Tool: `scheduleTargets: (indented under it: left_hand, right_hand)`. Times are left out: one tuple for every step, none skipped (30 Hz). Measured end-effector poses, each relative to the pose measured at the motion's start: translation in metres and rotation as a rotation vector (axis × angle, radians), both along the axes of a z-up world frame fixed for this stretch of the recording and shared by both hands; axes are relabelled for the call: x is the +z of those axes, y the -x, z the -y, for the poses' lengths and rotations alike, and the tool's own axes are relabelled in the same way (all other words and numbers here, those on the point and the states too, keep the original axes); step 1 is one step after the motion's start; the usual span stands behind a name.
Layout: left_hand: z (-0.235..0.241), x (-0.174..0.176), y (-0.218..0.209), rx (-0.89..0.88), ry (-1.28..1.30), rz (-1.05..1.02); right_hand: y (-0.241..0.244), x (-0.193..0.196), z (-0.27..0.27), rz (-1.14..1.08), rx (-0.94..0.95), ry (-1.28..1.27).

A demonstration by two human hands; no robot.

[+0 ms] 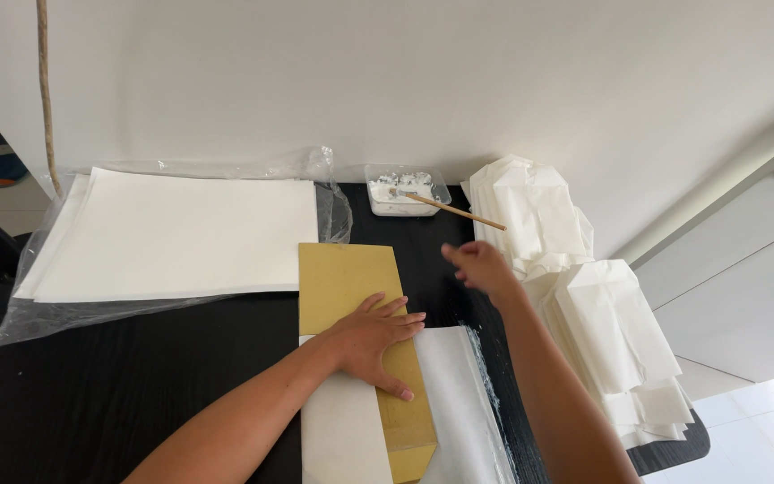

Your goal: The person applies glue to a white sheet of paper using a brush, then folds the paper over a rectangular cardboard piece. They press the folded edges to secure them and continue folding the paper into a triangular shape.

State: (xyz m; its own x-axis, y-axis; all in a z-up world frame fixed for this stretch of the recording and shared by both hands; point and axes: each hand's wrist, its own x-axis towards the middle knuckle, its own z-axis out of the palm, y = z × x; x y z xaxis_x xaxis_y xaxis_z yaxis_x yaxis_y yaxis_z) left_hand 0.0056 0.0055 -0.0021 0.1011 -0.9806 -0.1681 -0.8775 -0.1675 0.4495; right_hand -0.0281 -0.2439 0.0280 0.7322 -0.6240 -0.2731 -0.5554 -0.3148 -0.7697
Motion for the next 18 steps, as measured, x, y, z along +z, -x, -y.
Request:
scheduleTargets:
  left_hand:
    - [0.0,0.001,-0.001,0.006,0.004,0.009]
    - [0.002,-0.001,-0.001,0.009,0.009,0.007]
    - [0.003,-0.003,-0.002,0.006,-0.004,0.016]
    - [0.004,-0.005,-0.003,0.003,-0.017,0.025]
    - [0.003,0.001,0.0,0.004,-0.02,0.024]
    - [0.002,0.006,0.002,0.044,-0.056,0.054]
    - [0.002,0.012,0.004,0.077,-0.094,0.09]
    - [0.002,0.012,0.003,0.07,-0.099,0.094]
    - [0.003,0.01,0.003,0.069,-0.097,0.105]
    - [0.003,0.009,0.003,0.068,-0.095,0.116]
    - [0.003,0.008,0.002,0.065,-0.094,0.116]
    - [0.002,0.008,0.001,0.07,-0.085,0.099]
    - [0.002,0.007,0.0,0.079,-0.07,0.08]
    - [0.002,0.005,-0.003,0.08,-0.066,0.077]
    - [0.002,0.003,-0.004,0.079,-0.058,0.062]
    - [0.003,0.0,-0.005,0.077,-0.05,0.047]
    - [0.004,-0.006,-0.007,0.075,-0.053,0.041]
    - [0.005,-0.011,-0.009,0.078,-0.029,0.035]
  right_hand:
    - [0.011,0.0,-0.004,-0.141,0.127,0.246]
    - [0.023,-0.001,-0.011,-0.142,0.129,0.252]
    - [0.035,-0.004,-0.019,-0.214,0.322,0.315]
    - [0.048,-0.007,-0.026,-0.284,0.516,0.377]
    - [0.055,-0.001,-0.035,-0.285,0.517,0.374]
    - [0.061,0.005,-0.044,-0.289,0.54,0.406]
    - [0.068,0.011,-0.053,-0.29,0.554,0.435]
    - [0.067,0.012,-0.056,-0.286,0.548,0.429]
    - [0.067,0.013,-0.059,-0.324,0.583,0.463]
    - [0.066,0.013,-0.062,-0.362,0.619,0.497]
    - [0.064,0.015,-0.064,-0.363,0.616,0.496]
    - [0.062,0.016,-0.067,-0.388,0.611,0.51]
    - [0.059,0.019,-0.069,-0.417,0.611,0.529]
    - [0.055,0.017,-0.067,-0.421,0.611,0.533]
    - [0.052,0.014,-0.066,-0.446,0.633,0.564]
    - [0.049,0.01,-0.064,-0.472,0.654,0.595]
    - [0.045,0.008,-0.061,-0.478,0.655,0.591]
    - [0.041,0.006,-0.058,-0.538,0.654,0.583]
